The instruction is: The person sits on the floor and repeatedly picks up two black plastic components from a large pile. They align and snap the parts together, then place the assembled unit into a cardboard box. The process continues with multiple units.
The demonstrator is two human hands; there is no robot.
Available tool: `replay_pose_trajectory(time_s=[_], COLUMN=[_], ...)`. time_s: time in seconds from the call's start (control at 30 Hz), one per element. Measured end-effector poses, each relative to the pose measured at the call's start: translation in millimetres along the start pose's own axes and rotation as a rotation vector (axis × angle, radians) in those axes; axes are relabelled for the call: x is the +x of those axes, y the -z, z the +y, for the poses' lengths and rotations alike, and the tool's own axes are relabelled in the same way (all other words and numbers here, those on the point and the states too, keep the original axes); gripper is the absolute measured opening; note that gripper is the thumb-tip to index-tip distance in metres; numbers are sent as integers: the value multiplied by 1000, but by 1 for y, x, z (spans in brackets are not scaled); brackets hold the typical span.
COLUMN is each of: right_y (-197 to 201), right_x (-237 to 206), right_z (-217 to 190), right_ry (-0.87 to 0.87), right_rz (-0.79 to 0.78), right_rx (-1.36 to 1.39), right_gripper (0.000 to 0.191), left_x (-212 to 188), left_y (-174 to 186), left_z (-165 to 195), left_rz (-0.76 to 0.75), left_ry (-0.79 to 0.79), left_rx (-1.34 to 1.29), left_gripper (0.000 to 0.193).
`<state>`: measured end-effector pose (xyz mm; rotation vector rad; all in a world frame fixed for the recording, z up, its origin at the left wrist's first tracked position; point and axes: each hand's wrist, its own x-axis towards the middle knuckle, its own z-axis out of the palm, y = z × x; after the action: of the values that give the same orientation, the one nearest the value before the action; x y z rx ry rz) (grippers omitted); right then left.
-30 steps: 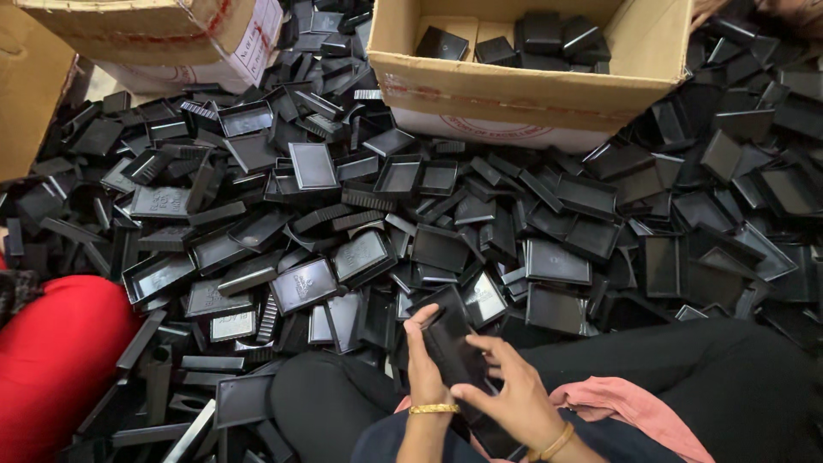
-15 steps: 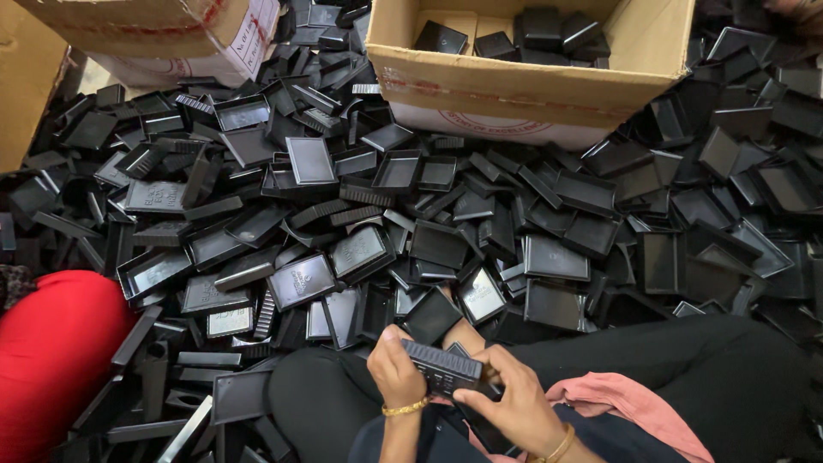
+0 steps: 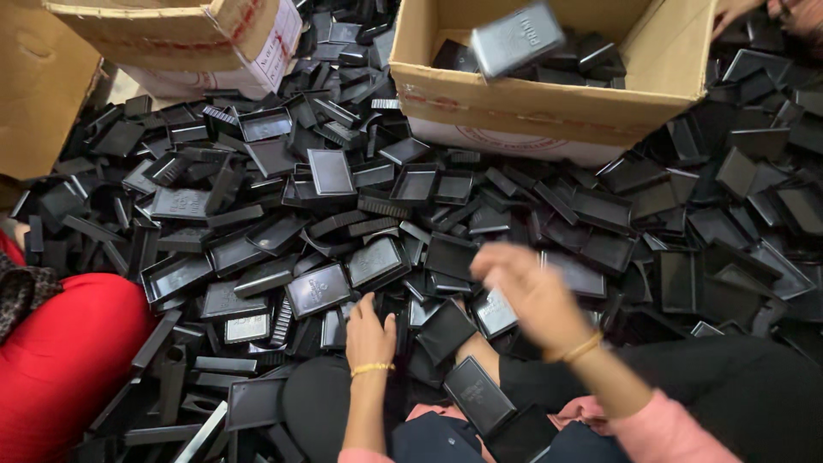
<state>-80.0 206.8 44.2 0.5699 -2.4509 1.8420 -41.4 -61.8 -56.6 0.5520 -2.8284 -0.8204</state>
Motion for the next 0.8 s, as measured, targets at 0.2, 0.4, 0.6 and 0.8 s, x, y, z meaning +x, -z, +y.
replay_pose_trajectory(time_s=[0.2, 0.4, 0.6, 0.8], right_y=[-61, -18, -8, -18], right_x=[-62, -70, -85, -101], right_z=[57, 60, 48, 10], right_ry=[250, -147, -383, -361], right_rz=[-380, -103, 54, -116], right_rx=[-831, -399, 620, -82], right_gripper=[53, 28, 41, 71], left_x=[-1, -35, -90, -108], left_y=[-23, -11, -19, -20], left_z=[-18, -38, 38, 99], left_rz=[-103, -126, -524, -479], left_ry=[130, 188, 441, 403], left_rx=[-3, -1140, -1916, -1969], left_gripper=[60, 64, 48, 57])
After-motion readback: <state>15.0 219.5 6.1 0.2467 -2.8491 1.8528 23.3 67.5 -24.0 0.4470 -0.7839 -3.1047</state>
